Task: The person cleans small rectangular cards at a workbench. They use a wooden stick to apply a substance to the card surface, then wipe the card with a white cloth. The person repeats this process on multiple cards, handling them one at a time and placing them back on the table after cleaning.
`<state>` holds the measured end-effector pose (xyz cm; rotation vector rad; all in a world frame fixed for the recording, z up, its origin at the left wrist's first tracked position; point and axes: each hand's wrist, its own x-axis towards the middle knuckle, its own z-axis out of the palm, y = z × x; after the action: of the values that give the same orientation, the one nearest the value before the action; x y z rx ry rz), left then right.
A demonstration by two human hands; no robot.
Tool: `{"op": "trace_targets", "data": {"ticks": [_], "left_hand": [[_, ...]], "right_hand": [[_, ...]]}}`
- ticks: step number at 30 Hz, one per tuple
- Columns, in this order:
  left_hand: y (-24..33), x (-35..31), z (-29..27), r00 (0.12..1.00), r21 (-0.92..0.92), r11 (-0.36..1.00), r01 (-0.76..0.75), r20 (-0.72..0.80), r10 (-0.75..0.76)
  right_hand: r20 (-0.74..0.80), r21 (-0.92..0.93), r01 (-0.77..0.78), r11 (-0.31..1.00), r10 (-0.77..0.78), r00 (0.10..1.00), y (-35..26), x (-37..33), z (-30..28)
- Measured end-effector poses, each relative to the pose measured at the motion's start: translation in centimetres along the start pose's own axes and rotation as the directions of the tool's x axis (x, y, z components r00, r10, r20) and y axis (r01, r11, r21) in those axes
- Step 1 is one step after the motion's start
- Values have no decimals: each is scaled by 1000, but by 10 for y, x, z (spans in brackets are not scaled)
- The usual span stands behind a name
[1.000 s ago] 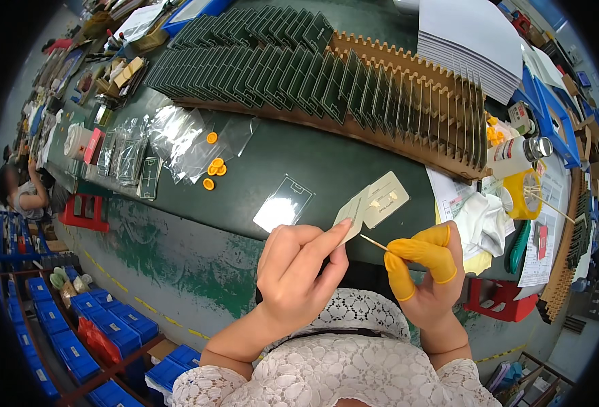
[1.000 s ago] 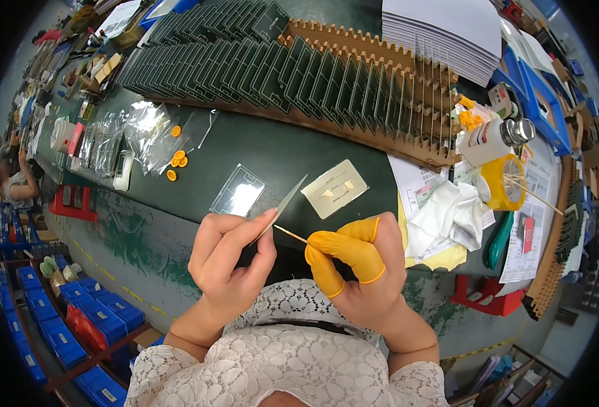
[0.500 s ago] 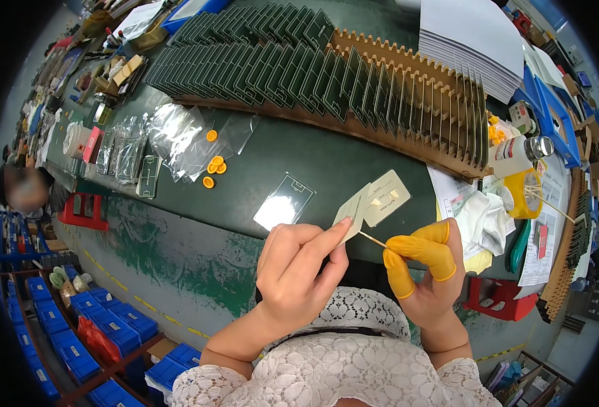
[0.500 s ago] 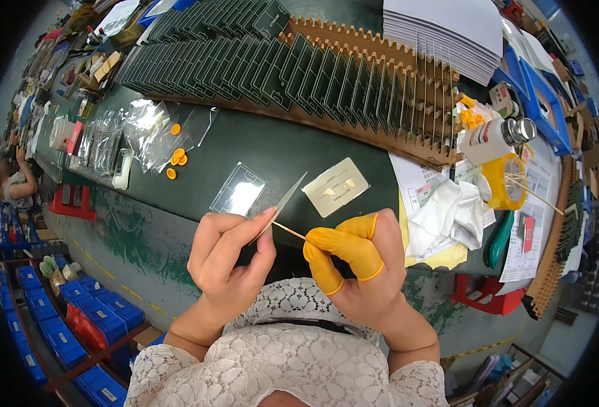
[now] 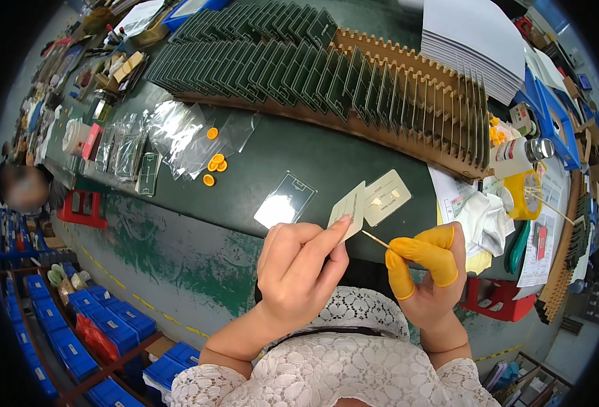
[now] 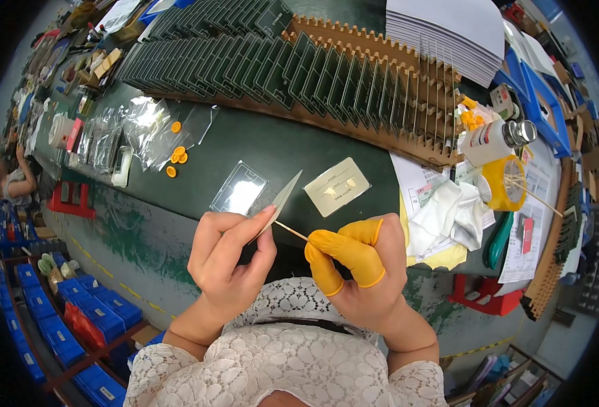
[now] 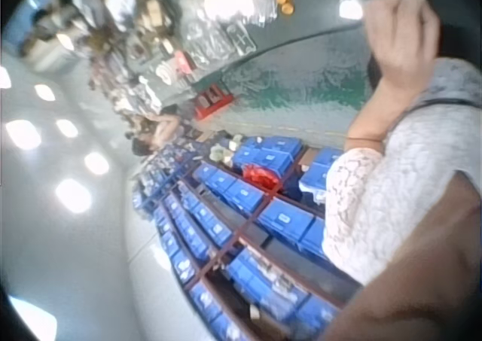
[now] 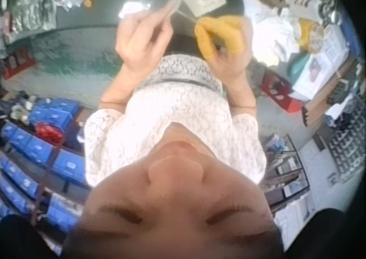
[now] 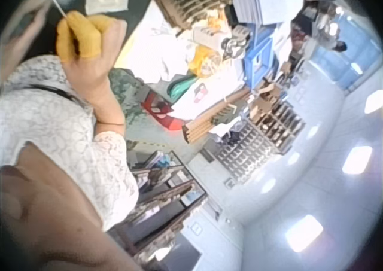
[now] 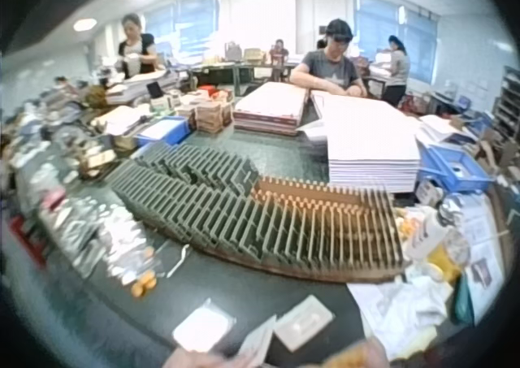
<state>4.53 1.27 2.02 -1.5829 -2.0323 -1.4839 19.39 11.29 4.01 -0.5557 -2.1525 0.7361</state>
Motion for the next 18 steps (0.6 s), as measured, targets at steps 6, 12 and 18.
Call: {"op": "trace_targets", "data": {"ticks": [6,12,18], "left_hand": [[0,0,0,1000,13,1000,-1,-4,1],[0,0,0,1000,12,1000,-2,-2,2],[0,0,0,1000,9,1000,-6,-2,6]], "right_hand": [[-7,-34,25,999,-26,1000,1,-1,2],[-15,-49,41,998,-41,999,1,-1,3],[11,-71,58,996,-58,998,1,-1,1]]}}
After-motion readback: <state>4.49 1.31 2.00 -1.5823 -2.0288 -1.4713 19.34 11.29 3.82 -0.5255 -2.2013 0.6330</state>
